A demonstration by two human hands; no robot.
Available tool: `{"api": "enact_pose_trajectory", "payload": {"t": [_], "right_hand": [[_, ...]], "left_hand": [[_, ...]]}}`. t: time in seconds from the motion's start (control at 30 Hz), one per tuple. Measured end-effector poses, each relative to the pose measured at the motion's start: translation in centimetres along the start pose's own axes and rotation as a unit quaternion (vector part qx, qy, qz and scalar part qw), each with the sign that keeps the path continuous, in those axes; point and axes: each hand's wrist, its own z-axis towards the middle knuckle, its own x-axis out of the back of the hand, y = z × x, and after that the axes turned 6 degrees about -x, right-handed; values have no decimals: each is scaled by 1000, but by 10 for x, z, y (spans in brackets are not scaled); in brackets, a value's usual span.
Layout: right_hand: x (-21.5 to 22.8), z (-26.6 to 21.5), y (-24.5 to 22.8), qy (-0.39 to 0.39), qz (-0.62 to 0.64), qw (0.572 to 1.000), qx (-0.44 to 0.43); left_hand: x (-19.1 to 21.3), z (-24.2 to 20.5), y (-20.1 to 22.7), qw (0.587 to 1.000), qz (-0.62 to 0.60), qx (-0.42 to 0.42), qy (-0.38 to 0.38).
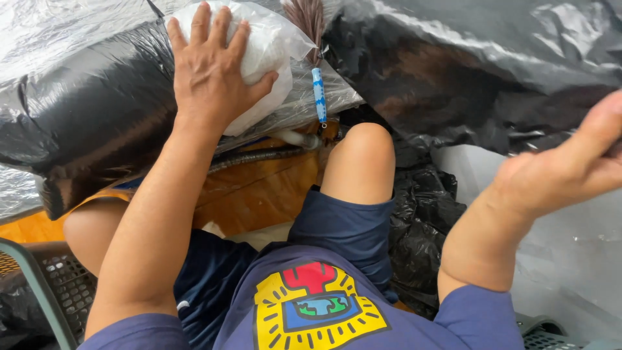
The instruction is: Packing a large bubble-wrapped foam piece into a black plastic bag.
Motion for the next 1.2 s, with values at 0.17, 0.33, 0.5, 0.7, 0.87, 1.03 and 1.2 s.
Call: {"api": "enact_pose_trajectory", "payload": {"t": [0.17,0.33,0.5,0.7,0.87,1.03,1.2], "right_hand": [[-101,-36,-64,-271,65,960,-25],[-144,-111,-32,-574,95,807,102],[-148,-149,4,-588,69,796,125],[-141,-152,12,-611,27,777,148],[-133,-148,-2,-569,89,813,-84],[-152,-152,2,-514,-69,851,-84],[-160,-129,35,-476,-23,876,-76]], "left_hand": [[14,2,1,998,-42,-21,50],[17,-2,-10,982,-180,46,26],[34,0,-15,925,-362,113,-13],[37,6,-11,929,-350,105,56],[23,-2,-11,925,-353,116,83],[21,-3,-3,939,-317,105,86],[40,-6,5,952,-263,37,151]]}}
